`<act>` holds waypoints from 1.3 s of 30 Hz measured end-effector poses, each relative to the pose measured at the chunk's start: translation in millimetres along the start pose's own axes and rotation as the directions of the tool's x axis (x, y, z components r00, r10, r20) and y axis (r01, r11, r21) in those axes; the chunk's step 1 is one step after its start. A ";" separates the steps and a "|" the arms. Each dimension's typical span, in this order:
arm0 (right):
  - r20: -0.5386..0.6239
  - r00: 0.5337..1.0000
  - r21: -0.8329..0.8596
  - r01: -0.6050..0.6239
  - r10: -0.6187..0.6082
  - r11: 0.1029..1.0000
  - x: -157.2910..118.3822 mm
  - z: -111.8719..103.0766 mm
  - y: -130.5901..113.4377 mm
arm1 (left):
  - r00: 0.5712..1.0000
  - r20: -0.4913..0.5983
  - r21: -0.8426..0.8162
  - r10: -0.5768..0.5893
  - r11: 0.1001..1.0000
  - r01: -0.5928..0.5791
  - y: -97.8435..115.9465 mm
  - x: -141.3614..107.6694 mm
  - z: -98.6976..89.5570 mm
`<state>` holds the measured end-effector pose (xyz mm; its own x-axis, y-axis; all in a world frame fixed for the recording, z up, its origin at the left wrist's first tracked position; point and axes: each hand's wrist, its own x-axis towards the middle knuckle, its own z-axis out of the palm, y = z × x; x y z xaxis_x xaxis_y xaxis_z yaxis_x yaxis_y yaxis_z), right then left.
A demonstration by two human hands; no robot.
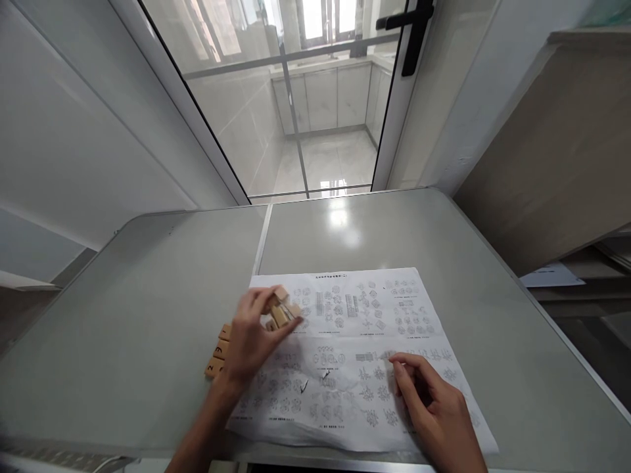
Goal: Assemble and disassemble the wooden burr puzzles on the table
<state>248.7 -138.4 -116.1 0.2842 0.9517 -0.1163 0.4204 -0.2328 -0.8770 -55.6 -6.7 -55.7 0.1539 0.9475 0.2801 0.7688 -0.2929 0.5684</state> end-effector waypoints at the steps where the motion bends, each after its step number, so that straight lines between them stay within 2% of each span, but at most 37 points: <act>1: -0.005 1.000 -0.002 -0.002 0.002 1.000 -0.7 0.5 -1.1 | 0.996 0.080 -0.066 0.029 0.998 -0.024 11.1 -4.8 4.9; 3: -0.006 1.000 0.002 0.000 0.000 1.000 -2.0 1.8 -4.1 | 0.976 0.185 -0.158 0.117 0.983 -0.088 31.4 -13.8 16.0; 5: -0.022 1.000 0.014 -0.006 0.007 1.000 -3.2 3.4 -8.6 | 0.956 0.243 -0.198 0.166 0.973 -0.119 46.6 -20.9 27.3; 8: -0.058 0.998 0.037 -0.020 0.022 0.999 -4.5 5.6 -16.3 | 0.925 0.323 -0.219 0.200 0.967 -0.133 58.0 -27.7 42.3; 14: -0.072 0.997 0.046 -0.002 0.005 0.999 -5.1 5.9 -22.0 | 0.897 0.350 -0.233 0.270 0.953 -0.196 56.9 -32.5 57.5; 18: -0.065 0.998 0.030 -0.013 0.015 0.999 -5.6 5.1 -22.0 | 0.887 0.361 -0.201 0.288 0.953 -0.228 50.6 -35.8 51.7; 21: -0.056 0.998 0.021 -0.008 0.009 1.000 -5.2 4.2 -22.5 | 0.898 0.345 -0.183 0.272 0.958 -0.220 42.3 -41.0 43.7; 26: 0.004 0.998 -0.050 0.057 -0.057 0.997 -4.0 1.8 -23.9 | 0.921 0.319 -0.177 0.225 0.969 -0.176 28.8 -50.8 36.3; 31: 0.146 0.970 -0.126 0.212 -0.193 0.969 -8.2 9.8 -37.2 | 0.947 0.269 -0.310 0.174 0.947 -0.086 24.7 -58.7 31.5; 36: 0.190 0.953 -0.239 0.277 -0.235 0.931 -7.6 28.0 -53.8 | 0.961 0.269 -0.548 0.061 0.830 0.100 24.9 -64.9 21.3; 39: 0.176 0.955 -0.318 0.284 -0.238 0.904 -3.5 35.5 -57.0 | 0.952 0.301 -0.611 -0.046 0.758 0.230 25.1 -67.9 15.3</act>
<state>193.2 -121.4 -82.2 0.0196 0.9997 0.0152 0.7353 -0.0041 -0.6778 -37.3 -76.4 -72.3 0.2984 0.9544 0.0077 0.2391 -0.0825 0.9675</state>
